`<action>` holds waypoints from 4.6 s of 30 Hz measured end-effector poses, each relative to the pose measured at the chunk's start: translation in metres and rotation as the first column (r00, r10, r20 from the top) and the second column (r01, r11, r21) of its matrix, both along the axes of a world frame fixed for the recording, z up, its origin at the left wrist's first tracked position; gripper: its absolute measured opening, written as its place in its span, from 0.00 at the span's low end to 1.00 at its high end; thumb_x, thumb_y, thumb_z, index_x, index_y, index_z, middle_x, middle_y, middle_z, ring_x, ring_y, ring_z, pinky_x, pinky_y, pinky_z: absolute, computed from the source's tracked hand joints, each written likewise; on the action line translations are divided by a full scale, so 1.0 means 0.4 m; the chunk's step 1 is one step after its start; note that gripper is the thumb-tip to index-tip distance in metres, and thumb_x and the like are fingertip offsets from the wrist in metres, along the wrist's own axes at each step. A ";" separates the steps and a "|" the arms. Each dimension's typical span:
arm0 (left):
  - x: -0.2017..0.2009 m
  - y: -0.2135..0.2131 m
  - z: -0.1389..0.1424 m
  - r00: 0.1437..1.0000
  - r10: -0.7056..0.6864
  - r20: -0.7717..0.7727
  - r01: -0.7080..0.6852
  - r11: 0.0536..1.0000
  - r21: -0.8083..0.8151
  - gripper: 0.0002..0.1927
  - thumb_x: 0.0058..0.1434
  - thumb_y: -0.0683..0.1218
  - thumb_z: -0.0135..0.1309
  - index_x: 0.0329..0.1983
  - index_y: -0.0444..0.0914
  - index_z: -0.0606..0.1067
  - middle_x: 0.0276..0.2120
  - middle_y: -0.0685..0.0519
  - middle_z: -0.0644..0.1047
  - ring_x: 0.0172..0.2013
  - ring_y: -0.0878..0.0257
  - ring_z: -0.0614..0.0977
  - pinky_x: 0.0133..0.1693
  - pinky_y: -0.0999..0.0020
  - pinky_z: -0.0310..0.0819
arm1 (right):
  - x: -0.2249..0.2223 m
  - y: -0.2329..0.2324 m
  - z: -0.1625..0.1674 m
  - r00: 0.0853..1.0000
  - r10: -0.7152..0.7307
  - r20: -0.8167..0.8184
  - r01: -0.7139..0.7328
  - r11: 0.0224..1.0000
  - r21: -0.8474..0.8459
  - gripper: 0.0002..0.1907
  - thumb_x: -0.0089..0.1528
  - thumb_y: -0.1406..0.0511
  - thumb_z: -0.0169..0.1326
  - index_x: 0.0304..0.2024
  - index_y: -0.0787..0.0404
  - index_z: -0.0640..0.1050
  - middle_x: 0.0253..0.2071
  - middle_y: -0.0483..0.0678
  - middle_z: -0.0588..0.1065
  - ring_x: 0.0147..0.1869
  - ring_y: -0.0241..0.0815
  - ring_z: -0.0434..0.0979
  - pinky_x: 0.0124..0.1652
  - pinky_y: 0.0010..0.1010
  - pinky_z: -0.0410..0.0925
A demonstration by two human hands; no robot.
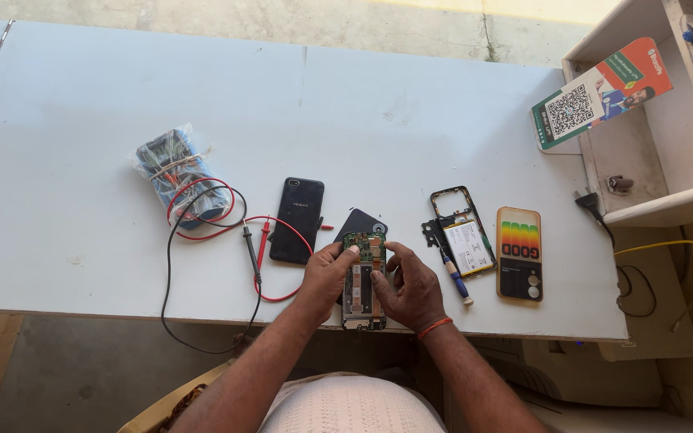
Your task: The person uses multimeter probes to test points on a disassembled smartphone motherboard, then removes a small component and reattaches the battery connector. The phone remains disassembled on the table.
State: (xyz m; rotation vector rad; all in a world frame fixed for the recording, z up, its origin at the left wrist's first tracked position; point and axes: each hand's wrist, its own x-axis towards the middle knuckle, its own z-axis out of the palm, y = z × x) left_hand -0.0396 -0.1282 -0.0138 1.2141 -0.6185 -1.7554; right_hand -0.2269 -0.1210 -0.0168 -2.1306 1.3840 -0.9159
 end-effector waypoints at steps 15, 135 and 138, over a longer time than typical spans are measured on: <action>0.002 -0.005 0.000 0.999 -0.008 0.047 0.005 0.998 0.063 0.14 0.68 0.50 0.52 0.44 0.36 0.78 0.31 0.52 0.81 0.29 0.69 0.83 0.30 0.72 0.81 | 0.000 0.003 -0.003 1.000 0.004 -0.005 -0.004 0.999 -0.032 0.34 0.63 0.61 0.59 0.68 0.61 0.63 0.31 0.45 0.75 0.22 0.29 0.71 0.20 0.24 0.67; 0.023 -0.026 0.004 0.963 -0.042 -0.265 0.035 0.999 -0.031 0.15 0.74 0.51 0.37 0.53 0.38 0.68 0.46 0.49 0.77 0.48 0.64 0.80 0.49 0.59 0.81 | -0.012 0.058 0.016 0.734 -0.497 0.464 0.003 0.685 0.729 0.14 0.63 0.67 0.59 0.50 0.67 0.82 0.40 0.54 0.84 0.40 0.37 0.84 0.38 0.29 0.81; 0.024 -0.028 0.000 0.962 -0.031 -0.270 0.027 0.999 -0.018 0.16 0.74 0.51 0.35 0.53 0.38 0.68 0.45 0.49 0.77 0.48 0.64 0.80 0.50 0.59 0.81 | -0.007 0.052 0.015 0.736 -0.486 0.472 -0.004 0.693 0.721 0.15 0.63 0.67 0.59 0.50 0.67 0.82 0.40 0.54 0.84 0.40 0.37 0.85 0.37 0.29 0.81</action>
